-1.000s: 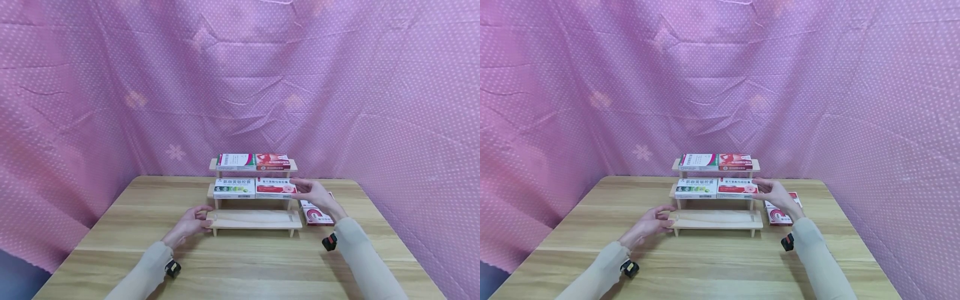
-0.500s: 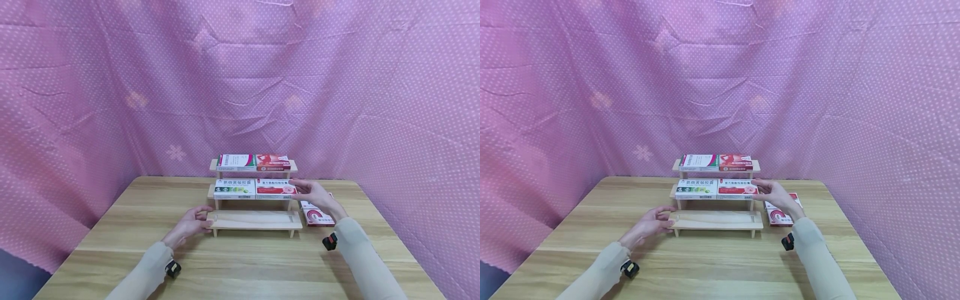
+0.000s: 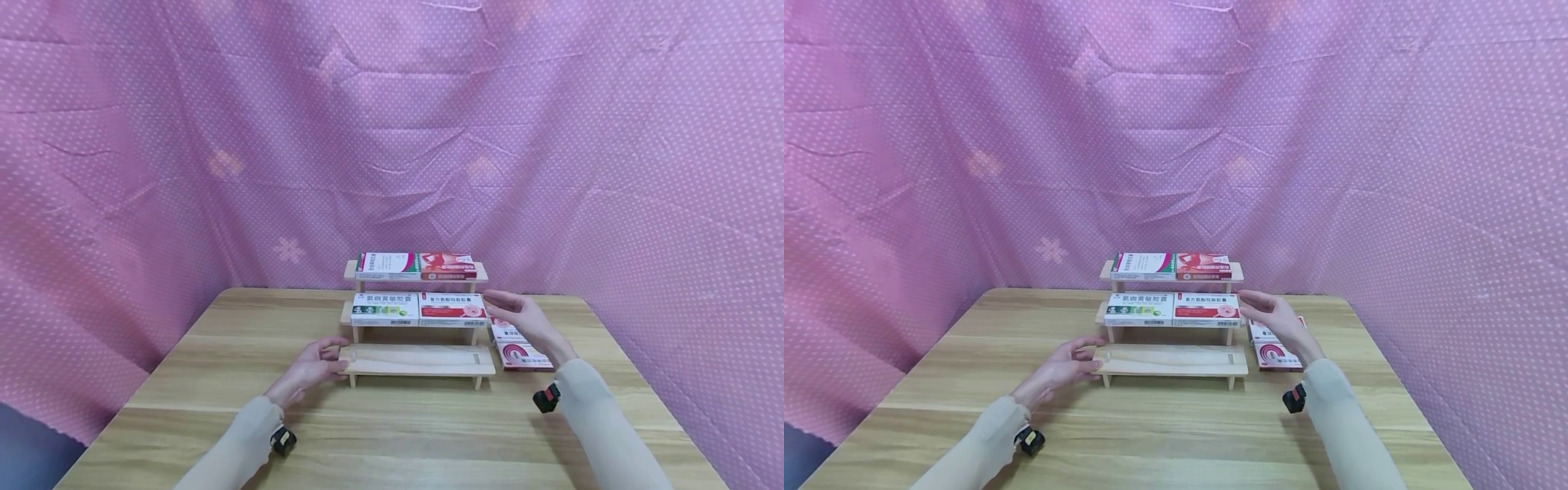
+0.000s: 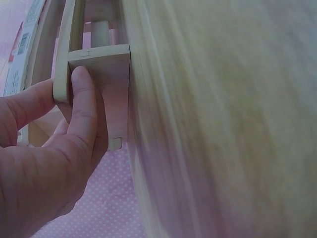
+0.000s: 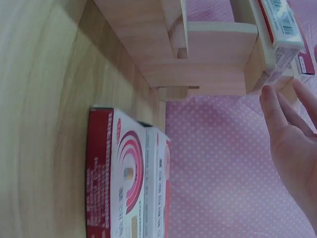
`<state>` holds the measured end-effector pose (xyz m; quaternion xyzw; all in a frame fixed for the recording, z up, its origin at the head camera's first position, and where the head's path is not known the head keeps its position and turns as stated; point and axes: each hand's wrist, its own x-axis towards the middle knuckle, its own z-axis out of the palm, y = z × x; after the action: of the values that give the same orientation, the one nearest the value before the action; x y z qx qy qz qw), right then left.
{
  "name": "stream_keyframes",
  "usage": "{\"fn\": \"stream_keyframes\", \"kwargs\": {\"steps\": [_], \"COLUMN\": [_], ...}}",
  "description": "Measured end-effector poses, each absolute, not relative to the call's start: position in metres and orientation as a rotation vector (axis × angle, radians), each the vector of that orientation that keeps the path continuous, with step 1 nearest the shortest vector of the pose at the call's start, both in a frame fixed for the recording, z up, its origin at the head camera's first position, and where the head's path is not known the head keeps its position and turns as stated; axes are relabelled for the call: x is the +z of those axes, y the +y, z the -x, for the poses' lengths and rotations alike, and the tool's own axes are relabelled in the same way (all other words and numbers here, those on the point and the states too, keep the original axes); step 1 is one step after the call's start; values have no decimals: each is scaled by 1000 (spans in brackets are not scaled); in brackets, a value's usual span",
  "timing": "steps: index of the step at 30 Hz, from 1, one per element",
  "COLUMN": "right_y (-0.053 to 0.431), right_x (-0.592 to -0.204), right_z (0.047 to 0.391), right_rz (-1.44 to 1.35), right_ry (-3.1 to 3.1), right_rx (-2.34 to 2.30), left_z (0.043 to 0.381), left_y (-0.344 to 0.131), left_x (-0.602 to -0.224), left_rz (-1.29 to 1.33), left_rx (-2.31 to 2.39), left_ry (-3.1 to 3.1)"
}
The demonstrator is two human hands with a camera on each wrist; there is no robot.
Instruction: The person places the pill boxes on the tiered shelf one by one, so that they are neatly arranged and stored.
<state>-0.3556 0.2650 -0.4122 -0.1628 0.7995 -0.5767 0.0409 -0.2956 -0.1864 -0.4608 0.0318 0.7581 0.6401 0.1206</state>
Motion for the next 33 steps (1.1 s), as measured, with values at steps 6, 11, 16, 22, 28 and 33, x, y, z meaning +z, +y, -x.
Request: {"fn": "stream_keyframes", "kwargs": {"steps": [6,11,16,22,28,33], "right_y": [278,290,305,326,345,357], "right_x": [-416,-420,-428,-439,-446,-449], "right_z": [352,348,345,338,334,333], "right_rz": [515,506,445,474,433,435], "right_ry": [2423,2441,2479,2485,2529,2602], "right_rx": [-1847,-1809,-1753,-1664,-1593,-1468], "left_z": [295,295,294,294,294,294], "left_y": [-187,-188,-189,-187,-186,-186], "left_x": [-459,-459,-460,-461,-460,-460], "left_rz": [-112,-118,-138,-132,-109,-92], "left_rx": [1872,1878,1870,1871,1879,1889], "left_ry": [2198,2189,2198,2199,2206,2199]}}
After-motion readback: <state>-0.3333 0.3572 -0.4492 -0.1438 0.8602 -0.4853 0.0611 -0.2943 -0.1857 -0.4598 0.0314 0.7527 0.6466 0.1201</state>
